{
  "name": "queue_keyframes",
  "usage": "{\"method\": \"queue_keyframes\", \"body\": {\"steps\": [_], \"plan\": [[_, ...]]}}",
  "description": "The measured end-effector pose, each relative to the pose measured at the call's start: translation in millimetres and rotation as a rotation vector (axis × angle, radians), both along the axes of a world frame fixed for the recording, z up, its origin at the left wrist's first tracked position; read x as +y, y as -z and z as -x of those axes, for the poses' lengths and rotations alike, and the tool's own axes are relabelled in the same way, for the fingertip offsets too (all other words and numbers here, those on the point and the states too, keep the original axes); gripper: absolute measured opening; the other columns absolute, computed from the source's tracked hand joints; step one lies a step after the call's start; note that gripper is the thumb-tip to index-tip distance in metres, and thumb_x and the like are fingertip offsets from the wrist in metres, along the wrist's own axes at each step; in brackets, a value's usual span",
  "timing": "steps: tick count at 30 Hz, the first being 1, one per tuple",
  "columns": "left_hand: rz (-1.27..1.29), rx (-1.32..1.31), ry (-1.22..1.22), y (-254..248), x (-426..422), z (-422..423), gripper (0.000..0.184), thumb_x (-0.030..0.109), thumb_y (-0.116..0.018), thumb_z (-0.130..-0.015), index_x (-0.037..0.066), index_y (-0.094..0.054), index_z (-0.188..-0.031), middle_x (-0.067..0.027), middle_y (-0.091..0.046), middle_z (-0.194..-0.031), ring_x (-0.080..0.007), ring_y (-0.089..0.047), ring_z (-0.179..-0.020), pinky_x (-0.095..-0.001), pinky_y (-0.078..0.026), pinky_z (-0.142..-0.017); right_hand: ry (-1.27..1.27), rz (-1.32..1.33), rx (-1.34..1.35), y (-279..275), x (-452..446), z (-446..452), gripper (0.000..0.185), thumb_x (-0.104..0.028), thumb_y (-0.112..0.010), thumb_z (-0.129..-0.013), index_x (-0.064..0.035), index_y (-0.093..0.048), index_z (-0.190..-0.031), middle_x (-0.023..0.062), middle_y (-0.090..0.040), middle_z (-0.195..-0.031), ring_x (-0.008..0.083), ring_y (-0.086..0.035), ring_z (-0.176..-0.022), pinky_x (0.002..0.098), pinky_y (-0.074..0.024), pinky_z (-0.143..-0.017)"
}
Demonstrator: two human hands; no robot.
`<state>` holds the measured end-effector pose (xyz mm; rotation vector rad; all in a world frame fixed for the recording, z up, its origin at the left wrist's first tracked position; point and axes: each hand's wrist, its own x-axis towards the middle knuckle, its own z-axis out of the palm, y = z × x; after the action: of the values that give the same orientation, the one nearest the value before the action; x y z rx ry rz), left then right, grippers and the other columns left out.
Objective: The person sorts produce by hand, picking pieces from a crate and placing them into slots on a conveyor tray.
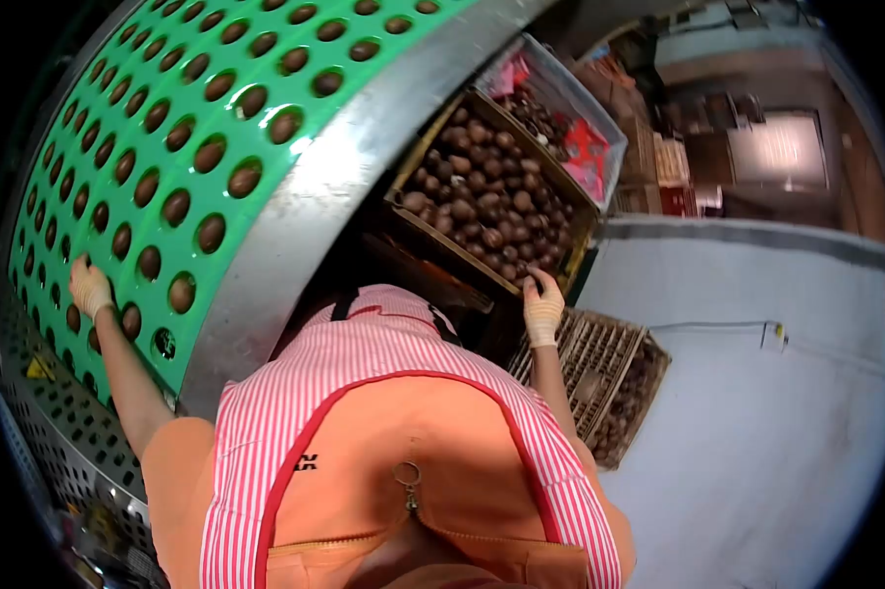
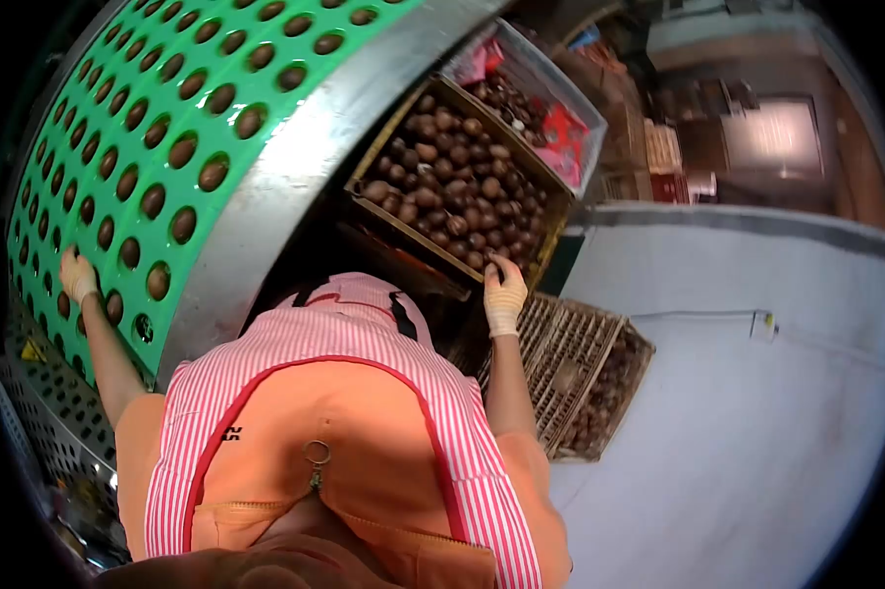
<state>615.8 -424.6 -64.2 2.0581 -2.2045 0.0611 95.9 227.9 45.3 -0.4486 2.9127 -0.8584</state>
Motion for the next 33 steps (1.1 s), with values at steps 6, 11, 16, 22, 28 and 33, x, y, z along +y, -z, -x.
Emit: {"method": "queue_keyframes", "body": {"steps": [6, 11, 16, 22, 28, 33], "plan": [[0.197, -0.042, 0.124, -14.8, -8.2, 30.6, 0.054, 0.028, -0.055, -0.088, 0.009, -0.049, -0.139, -0.0188, -0.054, -0.137, -0.0379, -0.052, -0.123, -0.0466, -0.044, -0.101, 0.050, -0.030, 0.020, 13.8, 5.2, 27.5, 0.034, -0.021, -0.065, -0.086, -0.0066, -0.066, -0.117, 0.0168, -0.062, -0.122, 0.0339, -0.059, -0.113, 0.0395, -0.0459, -0.098], [0.017, 0.695, 0.590, -127.1, 171.4, 257.9, 0.056, 0.014, -0.068, -0.088, 0.003, -0.047, -0.140, -0.0177, -0.055, -0.134, -0.0291, -0.054, -0.121, -0.0420, -0.045, -0.101, -0.015, -0.379, -0.121, 31.4, -31.5, 53.7, 0.076, -0.035, -0.074, -0.077, -0.0259, -0.042, -0.145, 0.0171, -0.034, -0.149, 0.0414, -0.035, -0.134, 0.0555, -0.0367, -0.105], [-0.500, 0.564, 1.340, -141.3, 339.0, 416.1, 0.081, 0.024, -0.076, -0.076, 0.005, -0.037, -0.145, -0.0212, -0.037, -0.149, -0.0374, -0.041, -0.134, -0.0441, -0.035, -0.111, -0.150, -0.393, -0.172, 42.8, -53.0, 88.8, 0.074, -0.033, -0.077, -0.077, -0.0299, -0.044, -0.143, 0.0151, -0.033, -0.150, 0.0391, -0.037, -0.133, 0.0587, -0.0358, -0.103], [-0.812, 0.123, 1.266, -91.2, 410.0, 529.9, 0.097, 0.043, -0.082, -0.066, 0.015, -0.037, -0.147, -0.0269, -0.027, -0.151, -0.0471, -0.040, -0.132, -0.0488, -0.040, -0.106, -0.205, -0.426, -0.076, 58.7, -60.0, 90.5, 0.059, -0.033, -0.077, -0.077, -0.0265, -0.054, -0.132, 0.0116, -0.046, -0.139, 0.0369, -0.045, -0.125, 0.0570, -0.0421, -0.096], [-0.727, -0.052, 1.276, -59.5, 432.4, 553.1, 0.085, 0.045, -0.083, -0.065, 0.014, -0.049, -0.136, -0.0208, -0.035, -0.143, -0.0440, -0.050, -0.118, -0.0474, -0.049, -0.095, -0.274, -0.265, -0.055, 47.1, -25.6, 105.7, 0.060, -0.036, -0.073, -0.080, -0.0244, -0.052, -0.135, 0.0172, -0.046, -0.135, 0.0397, -0.046, -0.122, 0.0496, -0.0437, -0.099], [-0.816, -0.113, 1.220, -76.3, 424.4, 549.4, 0.070, 0.042, -0.079, -0.073, 0.009, -0.055, -0.129, -0.0255, -0.034, -0.145, -0.0428, -0.053, -0.118, -0.0466, -0.051, -0.092, -0.267, -0.211, -0.162, 47.5, -27.1, 99.2, 0.064, -0.035, -0.074, -0.080, -0.0195, -0.049, -0.137, 0.0186, -0.047, -0.134, 0.0421, -0.050, -0.117, 0.0495, -0.0440, -0.098]]}}
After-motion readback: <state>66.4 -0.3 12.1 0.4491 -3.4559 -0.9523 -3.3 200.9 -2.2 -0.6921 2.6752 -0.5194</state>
